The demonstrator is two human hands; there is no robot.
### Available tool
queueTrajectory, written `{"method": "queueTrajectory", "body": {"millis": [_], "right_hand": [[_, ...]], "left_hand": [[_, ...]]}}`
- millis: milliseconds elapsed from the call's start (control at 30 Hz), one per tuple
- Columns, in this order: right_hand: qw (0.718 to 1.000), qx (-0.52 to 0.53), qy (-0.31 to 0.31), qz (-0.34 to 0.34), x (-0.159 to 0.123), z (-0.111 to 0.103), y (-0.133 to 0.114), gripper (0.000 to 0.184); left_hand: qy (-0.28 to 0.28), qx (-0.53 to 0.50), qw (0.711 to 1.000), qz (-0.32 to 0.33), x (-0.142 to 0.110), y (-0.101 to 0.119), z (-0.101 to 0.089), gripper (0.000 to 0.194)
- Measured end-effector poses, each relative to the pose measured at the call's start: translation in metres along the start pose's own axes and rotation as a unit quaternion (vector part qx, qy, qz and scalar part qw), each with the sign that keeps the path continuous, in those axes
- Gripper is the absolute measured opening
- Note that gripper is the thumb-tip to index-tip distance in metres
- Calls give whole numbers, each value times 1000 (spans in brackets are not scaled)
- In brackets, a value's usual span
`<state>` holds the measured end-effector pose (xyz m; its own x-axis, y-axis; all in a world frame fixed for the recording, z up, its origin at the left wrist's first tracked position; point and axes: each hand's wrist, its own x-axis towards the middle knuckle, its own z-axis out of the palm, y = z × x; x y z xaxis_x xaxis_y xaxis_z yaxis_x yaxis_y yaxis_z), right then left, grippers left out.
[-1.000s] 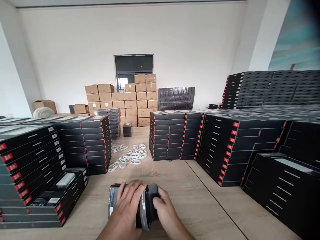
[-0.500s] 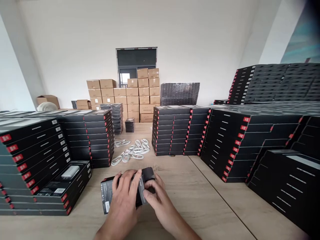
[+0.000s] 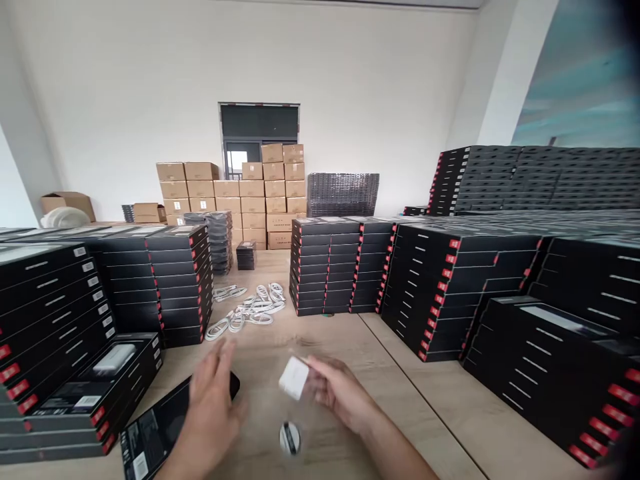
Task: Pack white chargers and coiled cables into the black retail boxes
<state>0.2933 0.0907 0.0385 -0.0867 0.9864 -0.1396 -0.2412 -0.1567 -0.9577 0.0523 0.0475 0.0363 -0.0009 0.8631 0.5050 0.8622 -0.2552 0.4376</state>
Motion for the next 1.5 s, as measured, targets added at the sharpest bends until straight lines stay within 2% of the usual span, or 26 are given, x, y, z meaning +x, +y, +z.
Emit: {"method": "queueTrajectory", "body": {"millis": [67,100,167,233,300,367,433,567,667,733,833,967,1033,1100,1167,1233,1367,1500], "right_hand": [[988,-129,-67,-54,-2,7,8,33],[971,-201,-72,-105,-1,9,10,34],[928,-312,-25,-200,7,8,14,34],[896,-371,26,-242,22,5,15,34],[883,-400,30,-243,45,6,15,32],[873,-425,9,-240,71,15,14,28],[861,-450,-1,-235,98,32,14,26],[851,-482,11,-208,138,74,13,35],[853,-484,0,-197,148,92,5,16],[857,-477,-20,-192,145,94,-5,6],[876,-450,-49,-166,127,83,-19,18],[921,-366,-42,-126,75,55,-14,41],[948,-298,-31,-111,45,43,-4,48],[982,-171,-36,-76,19,37,3,44],[996,-56,-55,-51,2,38,4,38],[992,-49,-75,-85,-7,43,-1,35],[957,-190,-100,-197,-15,55,-11,34],[931,-257,-124,-230,-21,60,-9,35]], "left_hand": [[-79,-140,986,40,-3,12,3,68],[-128,-189,972,54,-4,17,5,67],[-214,-236,946,66,-7,23,11,66],[-263,-249,929,72,-6,25,20,65],[-270,-254,925,79,-4,24,28,65],[-256,-258,928,86,0,24,34,68],[-243,-261,931,80,2,24,37,72],[-235,-273,932,43,2,24,31,75],[-217,-304,927,18,1,21,24,75],[-187,-333,924,-6,2,19,22,68],[-125,-372,917,-68,4,16,26,51],[-55,-411,895,-163,8,13,35,55],[-51,-433,882,-177,8,13,36,57],[-61,-449,873,-177,8,15,34,57],[-75,-463,869,-160,7,21,29,56],[-86,-487,860,-124,7,27,21,52],[-79,-526,843,-84,6,38,12,50],[-54,-484,870,-80,5,39,13,49]]}}
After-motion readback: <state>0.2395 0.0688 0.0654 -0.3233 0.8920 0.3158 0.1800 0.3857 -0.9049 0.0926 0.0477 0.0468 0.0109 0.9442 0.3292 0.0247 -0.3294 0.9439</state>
